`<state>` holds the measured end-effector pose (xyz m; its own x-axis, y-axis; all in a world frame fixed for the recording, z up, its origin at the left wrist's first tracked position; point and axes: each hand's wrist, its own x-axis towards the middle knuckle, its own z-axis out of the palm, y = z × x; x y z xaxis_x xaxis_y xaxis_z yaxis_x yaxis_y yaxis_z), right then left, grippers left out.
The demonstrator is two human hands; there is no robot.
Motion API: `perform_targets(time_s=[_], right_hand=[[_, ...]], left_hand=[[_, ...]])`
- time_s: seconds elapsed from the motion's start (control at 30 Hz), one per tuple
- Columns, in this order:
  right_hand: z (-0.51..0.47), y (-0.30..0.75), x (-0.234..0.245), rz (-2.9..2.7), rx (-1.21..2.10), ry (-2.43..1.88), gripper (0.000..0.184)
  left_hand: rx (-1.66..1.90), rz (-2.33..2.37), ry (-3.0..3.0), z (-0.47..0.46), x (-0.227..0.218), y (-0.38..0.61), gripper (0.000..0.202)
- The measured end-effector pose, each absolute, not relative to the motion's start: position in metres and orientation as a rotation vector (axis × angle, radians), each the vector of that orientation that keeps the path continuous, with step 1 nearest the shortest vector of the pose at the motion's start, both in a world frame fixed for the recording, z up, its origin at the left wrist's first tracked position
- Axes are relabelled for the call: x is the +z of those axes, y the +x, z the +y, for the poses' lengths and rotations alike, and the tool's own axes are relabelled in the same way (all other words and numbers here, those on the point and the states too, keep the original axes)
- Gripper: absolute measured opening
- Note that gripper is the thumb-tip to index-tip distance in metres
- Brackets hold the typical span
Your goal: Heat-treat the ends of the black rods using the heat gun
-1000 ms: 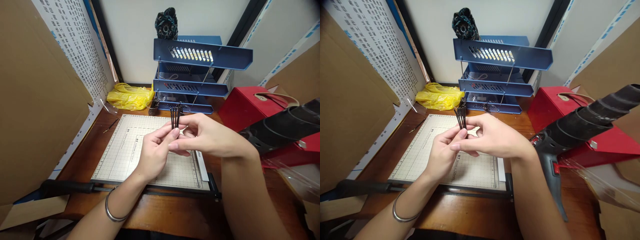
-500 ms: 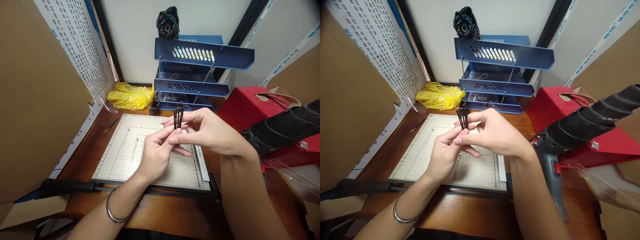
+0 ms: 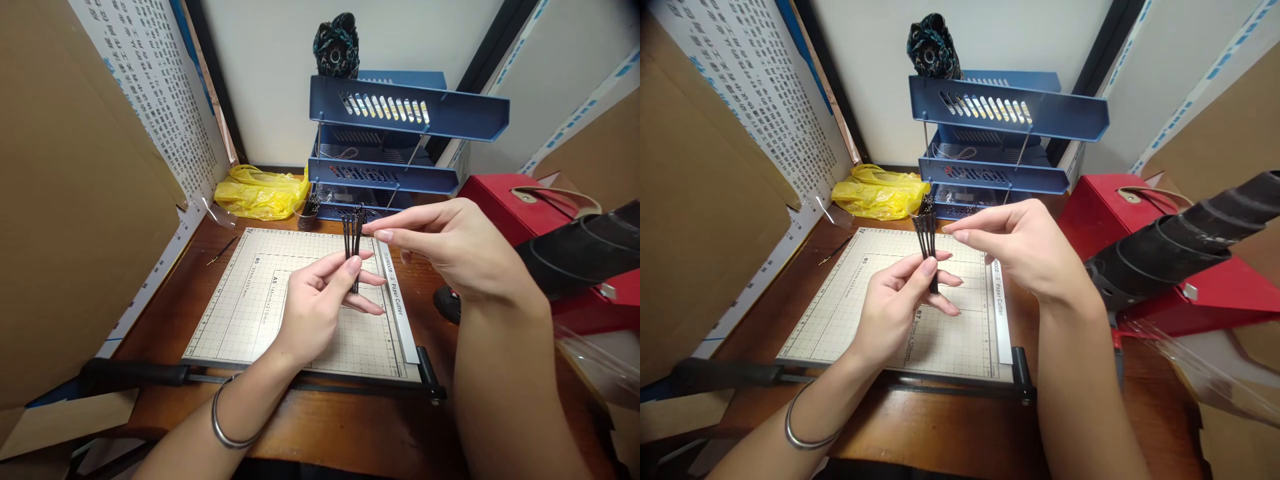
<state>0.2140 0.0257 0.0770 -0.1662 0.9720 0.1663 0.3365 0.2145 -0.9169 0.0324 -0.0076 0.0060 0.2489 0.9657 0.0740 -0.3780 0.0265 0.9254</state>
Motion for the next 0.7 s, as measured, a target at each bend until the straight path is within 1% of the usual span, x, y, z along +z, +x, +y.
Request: perform_targets(time_s=[0.13, 0.27, 0.33, 0.4, 0.47, 0.57, 0.7], right_hand=[[0.025, 0.214, 0.077, -1.610, 0.912, -1.301, 0.027], [0.022, 0.214, 0.080, -1.605, 0.862, -1.337, 0.030], [0.021, 0.214, 0.081, -1.627, 0.898, -1.320, 0.031], [0.020, 0.214, 0.081, -1.709, 1.031, -1.259, 0.032], [0.021, 0.212, 0.078, -1.829, 1.238, -1.173, 0.034], [0.023, 0.201, 0.070, -1.984, 1.505, -1.045, 0.052], [0.026, 0.183, 0.063, -2.015, 1.583, -0.962, 0.064]], left_hand=[[1.194, 0.745, 1.059, -0.008, 0.006, 0.032, 0.034], [1.188, 0.700, 1.044, -0.008, 0.006, 0.033, 0.031], [1.198, 0.666, 1.046, -0.008, 0.006, 0.034, 0.031], [1.213, 0.627, 1.062, -0.008, 0.006, 0.035, 0.031], [1.218, 0.594, 1.074, -0.007, 0.006, 0.035, 0.029], [1.242, 0.590, 1.139, -0.007, 0.006, 0.035, 0.023], [1.338, 0.671, 1.260, -0.007, 0.004, 0.035, 0.022]])
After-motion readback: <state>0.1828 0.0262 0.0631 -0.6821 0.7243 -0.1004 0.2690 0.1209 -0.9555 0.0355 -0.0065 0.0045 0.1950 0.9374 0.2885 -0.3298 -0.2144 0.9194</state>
